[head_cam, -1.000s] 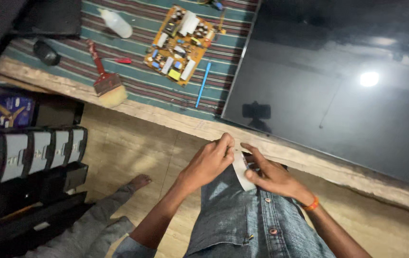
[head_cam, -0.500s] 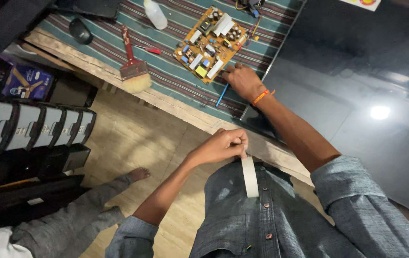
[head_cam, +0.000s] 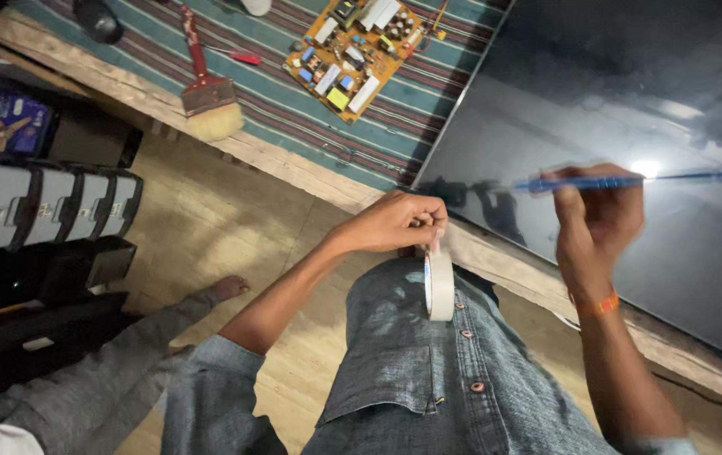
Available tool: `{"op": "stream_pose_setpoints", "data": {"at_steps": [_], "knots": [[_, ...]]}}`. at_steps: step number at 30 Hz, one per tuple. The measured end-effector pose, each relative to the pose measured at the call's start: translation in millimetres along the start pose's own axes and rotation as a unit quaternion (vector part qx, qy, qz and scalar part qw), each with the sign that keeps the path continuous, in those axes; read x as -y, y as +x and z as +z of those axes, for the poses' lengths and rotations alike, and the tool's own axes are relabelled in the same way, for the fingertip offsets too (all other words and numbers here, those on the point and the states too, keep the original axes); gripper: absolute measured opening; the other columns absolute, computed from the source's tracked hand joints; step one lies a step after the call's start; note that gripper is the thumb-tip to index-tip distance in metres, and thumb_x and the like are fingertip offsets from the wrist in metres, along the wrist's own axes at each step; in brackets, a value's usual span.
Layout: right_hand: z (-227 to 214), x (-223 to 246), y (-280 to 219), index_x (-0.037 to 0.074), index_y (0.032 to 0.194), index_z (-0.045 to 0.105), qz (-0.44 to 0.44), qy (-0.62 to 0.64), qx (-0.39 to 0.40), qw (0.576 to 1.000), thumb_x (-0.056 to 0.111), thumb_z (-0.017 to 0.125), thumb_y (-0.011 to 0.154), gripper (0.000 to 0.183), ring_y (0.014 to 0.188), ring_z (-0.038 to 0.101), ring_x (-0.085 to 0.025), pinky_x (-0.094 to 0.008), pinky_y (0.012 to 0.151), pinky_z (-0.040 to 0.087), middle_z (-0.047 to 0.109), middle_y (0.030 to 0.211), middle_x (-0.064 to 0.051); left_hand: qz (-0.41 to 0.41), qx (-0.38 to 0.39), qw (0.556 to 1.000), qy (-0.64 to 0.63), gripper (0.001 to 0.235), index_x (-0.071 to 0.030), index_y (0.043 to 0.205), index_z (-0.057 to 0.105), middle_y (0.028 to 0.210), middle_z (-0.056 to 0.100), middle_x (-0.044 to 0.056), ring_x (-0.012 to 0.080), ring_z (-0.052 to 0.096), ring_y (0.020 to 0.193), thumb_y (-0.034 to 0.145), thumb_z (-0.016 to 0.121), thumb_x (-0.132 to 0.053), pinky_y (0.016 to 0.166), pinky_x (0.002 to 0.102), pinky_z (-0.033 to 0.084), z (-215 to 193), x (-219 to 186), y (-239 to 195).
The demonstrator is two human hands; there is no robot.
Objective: The person applies clear adhesive tape along the edges of a flat-screen TV panel using a roll of tape and a blue tool to cut it. They smooth the tape down with their fingers and repeat the process on multiple sides of the screen.
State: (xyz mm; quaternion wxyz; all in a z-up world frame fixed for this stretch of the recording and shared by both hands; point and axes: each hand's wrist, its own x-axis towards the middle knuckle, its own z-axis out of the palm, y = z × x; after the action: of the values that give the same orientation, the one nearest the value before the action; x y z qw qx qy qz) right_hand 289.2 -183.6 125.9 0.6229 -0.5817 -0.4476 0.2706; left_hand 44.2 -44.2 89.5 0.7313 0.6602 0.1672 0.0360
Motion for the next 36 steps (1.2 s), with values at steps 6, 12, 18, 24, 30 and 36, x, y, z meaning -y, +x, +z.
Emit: {"op": "stream_pose_setpoints", "data": {"at_steps": [6, 12, 18, 24, 30, 36], "knots": [[-16.2, 22.2, -67.2, 0.001, 0.121, 0.05, 0.078, 0.009, -0.019, 0.997, -0.007, 0.061, 0.105, 0.021, 0.113, 0.071, -0.028, -0.041, 0.097, 0.06, 0.067, 0.114, -0.017, -0.009, 0.036, 0.999, -0.002, 0.009, 0.001, 0.098, 0.063, 0.084, 0.077, 0.008, 0.013, 0.079, 0.086, 0.094, 0.066, -0.006, 0.074, 0.027, 0.064, 3.5, -3.4, 22.5], [-11.3, 22.5, -90.4, 0.002, 0.119, 0.048, 0.055, 0.022, 0.012, 0.998, -0.008, 0.062, 0.102, 0.024, 0.116, 0.071, -0.03, -0.043, 0.102, 0.062, 0.067, 0.117, -0.018, -0.014, 0.054, 0.998, 0.008, 0.011, 0.001, 0.093, 0.065, 0.079, 0.077, 0.008, 0.0109, 0.078, 0.083, 0.089, 0.07, -0.008, 0.071, 0.026, 0.061, 7.3, -11.2, 34.1], [-8.6, 20.7, -96.1, 0.002, 0.116, 0.049, 0.06, 0.016, 0.021, 0.998, -0.01, 0.062, 0.099, 0.024, 0.116, 0.072, -0.031, -0.041, 0.094, 0.064, 0.068, 0.115, -0.02, -0.011, 0.062, 0.998, 0.024, 0.012, 0.0, 0.092, 0.065, 0.081, 0.078, 0.006, 0.0078, 0.076, 0.08, 0.088, 0.072, -0.009, 0.072, 0.024, 0.059, 12.0, -14.8, 40.3], [-5.0, 14.1, -97.9, 0.002, 0.117, 0.048, 0.053, 0.035, 0.025, 0.998, -0.01, 0.063, 0.1, 0.026, 0.117, 0.071, -0.031, -0.042, 0.099, 0.063, 0.068, 0.116, -0.02, -0.002, 0.066, 0.998, 0.021, 0.009, 0.0, 0.094, 0.065, 0.083, 0.078, 0.006, 0.009, 0.077, 0.083, 0.091, 0.068, -0.008, 0.074, 0.025, 0.06, 14.4, -12.9, 39.7], [-6.4, 23.4, -85.3, 0.003, 0.111, 0.053, -0.006, -0.029, 0.085, 0.996, -0.008, 0.067, 0.095, 0.024, 0.118, 0.07, -0.032, -0.042, 0.098, 0.062, 0.071, 0.115, -0.018, -0.003, 0.064, 0.997, 0.041, 0.01, -0.001, 0.095, 0.066, 0.083, 0.078, 0.005, 0.0086, 0.076, 0.081, 0.091, 0.07, -0.009, 0.073, 0.025, 0.06, 15.5, -16.6, 39.7], [-3.9, 42.3, -67.9, 0.003, 0.101, 0.059, -0.111, -0.196, 0.127, 0.966, -0.005, 0.076, 0.085, 0.025, 0.109, 0.073, -0.031, -0.039, 0.091, 0.062, 0.072, 0.109, -0.018, -0.022, 0.064, 0.996, 0.066, 0.012, -0.001, 0.095, 0.068, 0.081, 0.077, 0.006, 0.0086, 0.072, 0.075, 0.09, 0.072, -0.01, 0.066, 0.026, 0.056, 15.3, -20.0, 40.7]]}}
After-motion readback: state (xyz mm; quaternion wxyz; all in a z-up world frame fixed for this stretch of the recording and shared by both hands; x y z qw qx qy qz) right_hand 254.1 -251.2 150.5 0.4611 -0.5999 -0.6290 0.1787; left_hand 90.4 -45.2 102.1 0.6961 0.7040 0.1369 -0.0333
